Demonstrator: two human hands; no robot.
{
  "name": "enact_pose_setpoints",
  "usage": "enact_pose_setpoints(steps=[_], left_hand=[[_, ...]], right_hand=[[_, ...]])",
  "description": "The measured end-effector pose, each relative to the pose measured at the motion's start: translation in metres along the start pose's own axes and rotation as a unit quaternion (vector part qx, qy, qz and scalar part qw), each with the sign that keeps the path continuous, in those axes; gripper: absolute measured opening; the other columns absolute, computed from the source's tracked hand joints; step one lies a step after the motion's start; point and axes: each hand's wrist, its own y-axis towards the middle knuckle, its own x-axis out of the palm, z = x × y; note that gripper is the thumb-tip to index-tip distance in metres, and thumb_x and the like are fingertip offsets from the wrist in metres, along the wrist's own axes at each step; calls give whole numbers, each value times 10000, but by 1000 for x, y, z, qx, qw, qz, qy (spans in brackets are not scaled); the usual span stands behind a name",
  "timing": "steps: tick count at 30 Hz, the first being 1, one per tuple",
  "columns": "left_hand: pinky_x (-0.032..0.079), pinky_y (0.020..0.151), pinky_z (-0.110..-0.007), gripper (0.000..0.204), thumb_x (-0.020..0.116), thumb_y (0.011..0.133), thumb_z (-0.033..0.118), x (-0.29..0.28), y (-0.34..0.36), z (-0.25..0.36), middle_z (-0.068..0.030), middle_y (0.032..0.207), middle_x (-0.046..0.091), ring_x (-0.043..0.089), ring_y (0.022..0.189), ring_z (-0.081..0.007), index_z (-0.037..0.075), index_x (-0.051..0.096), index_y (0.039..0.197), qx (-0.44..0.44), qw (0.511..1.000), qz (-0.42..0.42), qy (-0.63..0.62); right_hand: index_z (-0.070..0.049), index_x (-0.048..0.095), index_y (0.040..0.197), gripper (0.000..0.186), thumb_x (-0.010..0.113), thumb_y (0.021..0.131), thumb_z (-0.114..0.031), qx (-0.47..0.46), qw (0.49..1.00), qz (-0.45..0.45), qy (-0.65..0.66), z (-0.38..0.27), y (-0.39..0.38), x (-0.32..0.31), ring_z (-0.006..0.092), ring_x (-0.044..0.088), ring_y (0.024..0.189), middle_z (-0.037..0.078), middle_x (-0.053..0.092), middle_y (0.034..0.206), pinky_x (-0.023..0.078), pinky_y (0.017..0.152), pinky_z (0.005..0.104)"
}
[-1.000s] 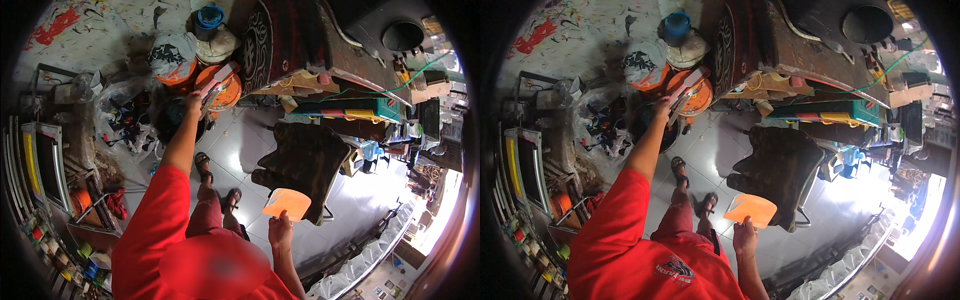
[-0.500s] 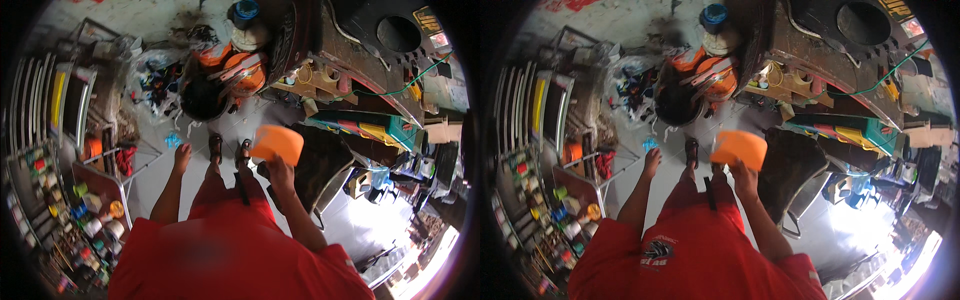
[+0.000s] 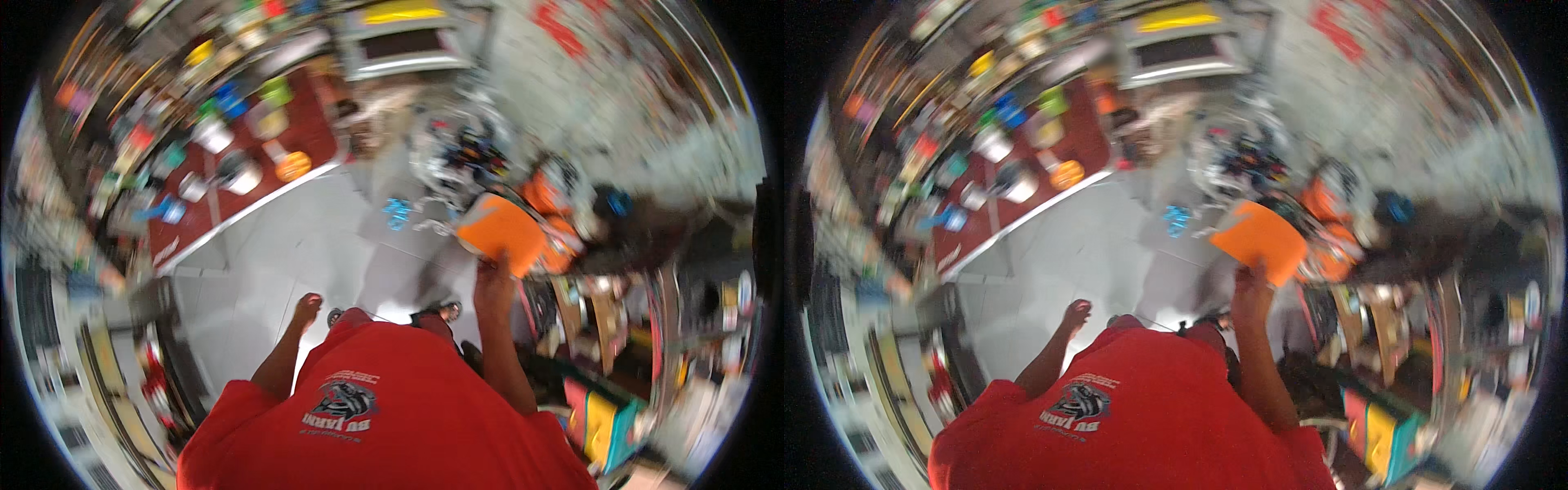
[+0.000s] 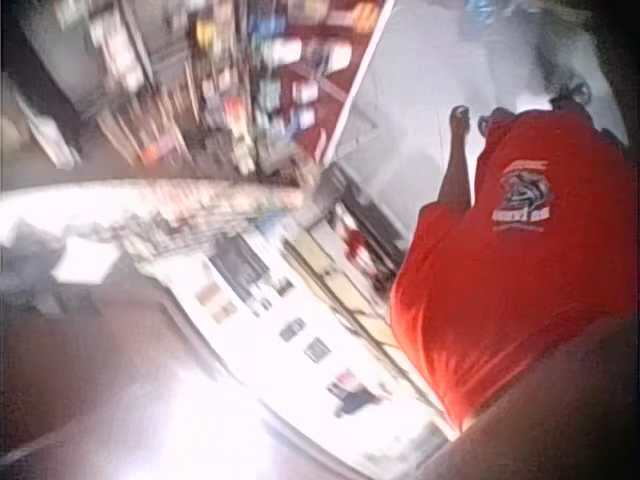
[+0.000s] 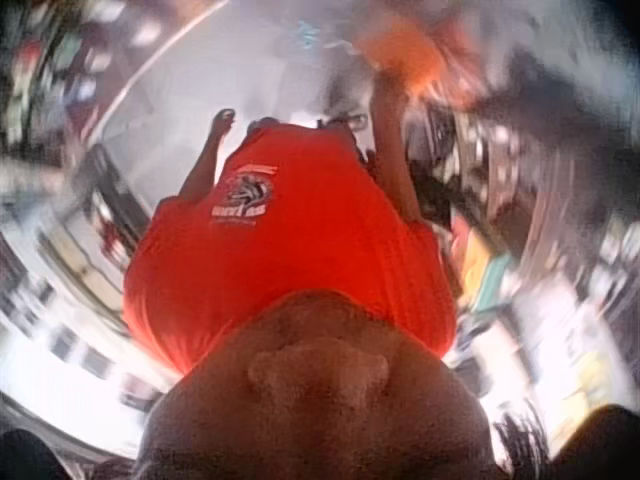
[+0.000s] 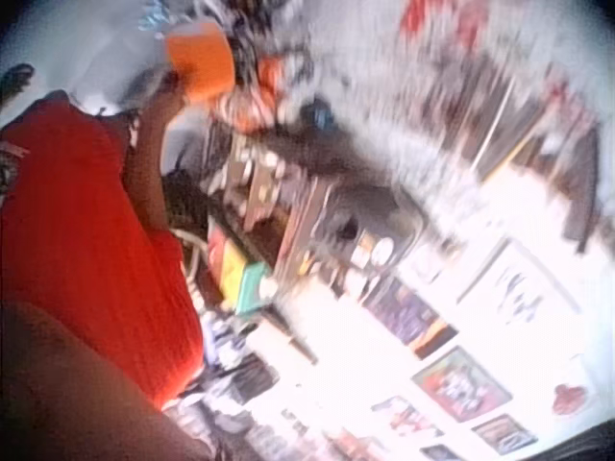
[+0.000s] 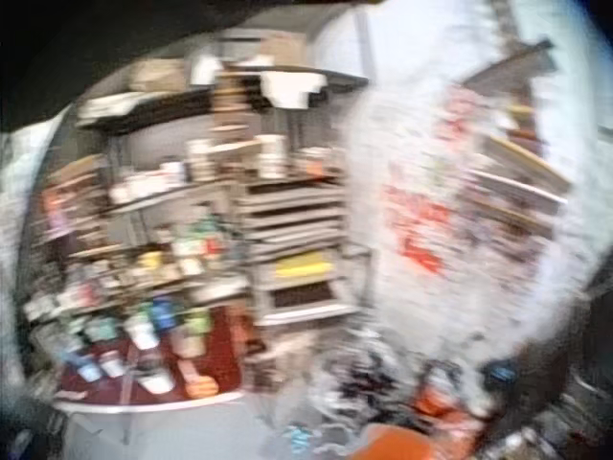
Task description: The person organizes ink containers on a shelf, mixes ink in various containers on a table using a stick and a scraper, and wipes the scraper with a cloth.
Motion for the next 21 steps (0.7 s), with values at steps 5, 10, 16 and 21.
enact_pose_setpoints(steps=[5, 10, 16, 21], left_hand=[[480, 793, -342, 284, 592, 836, 263, -86, -58, -82, -139, 950, 653, 622, 930, -236, 26, 601, 991, 21, 990, 127, 54], [500, 710, -335, 276, 626, 809, 244, -202, -102, -161, -139, 936, 658, 650, 813, -248, 35, 603, 987, -8, 958, 279, 64], [497, 715, -303, 335, 664, 788, 220, -324, -45, -144, -133, 973, 637, 625, 791, -209, 8, 574, 1031, 36, 928, 369, -28], [493, 739, -330, 493, 724, 729, 229, -421, 114, -95, -175, 1053, 596, 602, 819, -254, 4, 516, 1116, 85, 918, 380, -68]], right_hand=[[-104, 524, 1102, 248, 581, 887, -214, 70, 993, -74, -58, 113, -68, 92, 130, 564, 832, 2, 600, 982, 447, 761, 312], [-141, 527, 1058, 197, 595, 875, -171, 155, 970, -142, -119, 226, -141, 165, 106, 548, 813, -18, 587, 928, 418, 745, 274], [-138, 519, 1082, 221, 588, 883, -203, 177, 958, -197, -111, 306, -192, 276, 113, 559, 834, -3, 590, 938, 431, 782, 289], [-131, 496, 1134, 258, 563, 894, -199, 153, 941, -249, -171, 372, -186, 365, 116, 555, 860, 5, 588, 1001, 420, 797, 272]])
